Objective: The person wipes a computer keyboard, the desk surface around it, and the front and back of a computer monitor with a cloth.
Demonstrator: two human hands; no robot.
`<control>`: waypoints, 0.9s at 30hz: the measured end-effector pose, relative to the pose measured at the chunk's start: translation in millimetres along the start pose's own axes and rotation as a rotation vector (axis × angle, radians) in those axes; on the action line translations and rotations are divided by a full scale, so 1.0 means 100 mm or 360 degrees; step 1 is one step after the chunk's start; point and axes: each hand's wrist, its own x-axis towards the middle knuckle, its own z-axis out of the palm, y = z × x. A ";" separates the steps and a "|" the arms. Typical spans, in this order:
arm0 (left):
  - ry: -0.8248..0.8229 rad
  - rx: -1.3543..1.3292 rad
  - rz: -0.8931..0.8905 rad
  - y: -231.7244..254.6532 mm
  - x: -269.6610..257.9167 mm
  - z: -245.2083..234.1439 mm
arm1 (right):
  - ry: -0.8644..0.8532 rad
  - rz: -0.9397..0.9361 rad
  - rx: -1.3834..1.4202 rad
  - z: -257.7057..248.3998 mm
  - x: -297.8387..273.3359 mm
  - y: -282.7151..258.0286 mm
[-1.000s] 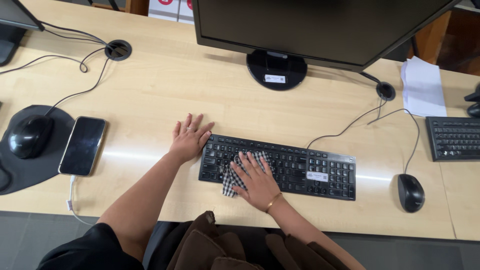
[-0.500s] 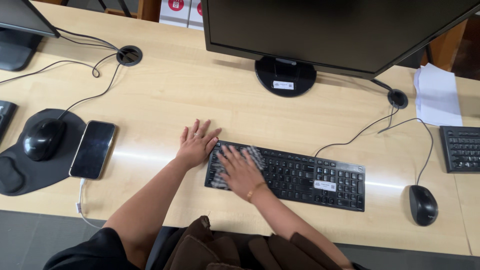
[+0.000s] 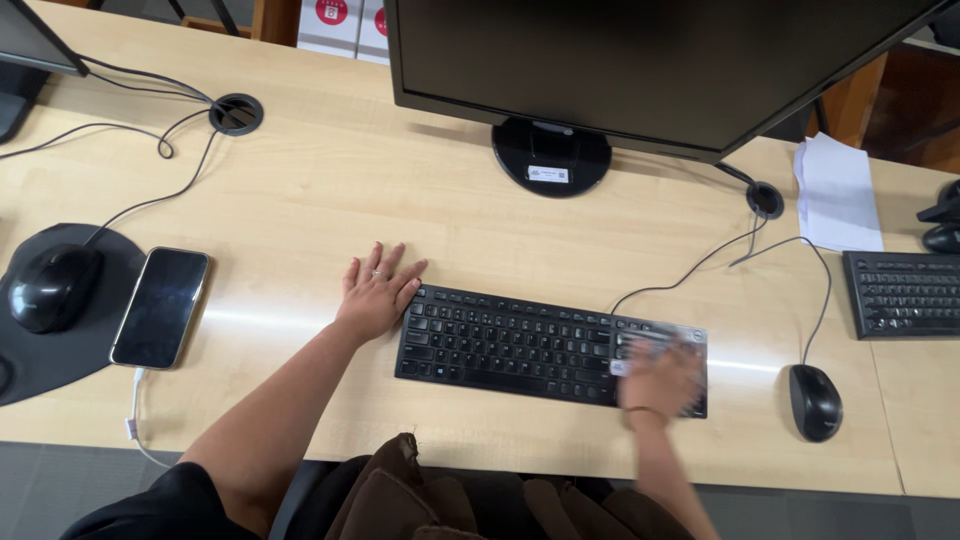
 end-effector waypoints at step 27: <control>0.0010 -0.0002 0.0004 -0.01 0.03 0.01 | -0.0117 -0.1201 0.0180 -0.28 -0.66 -0.38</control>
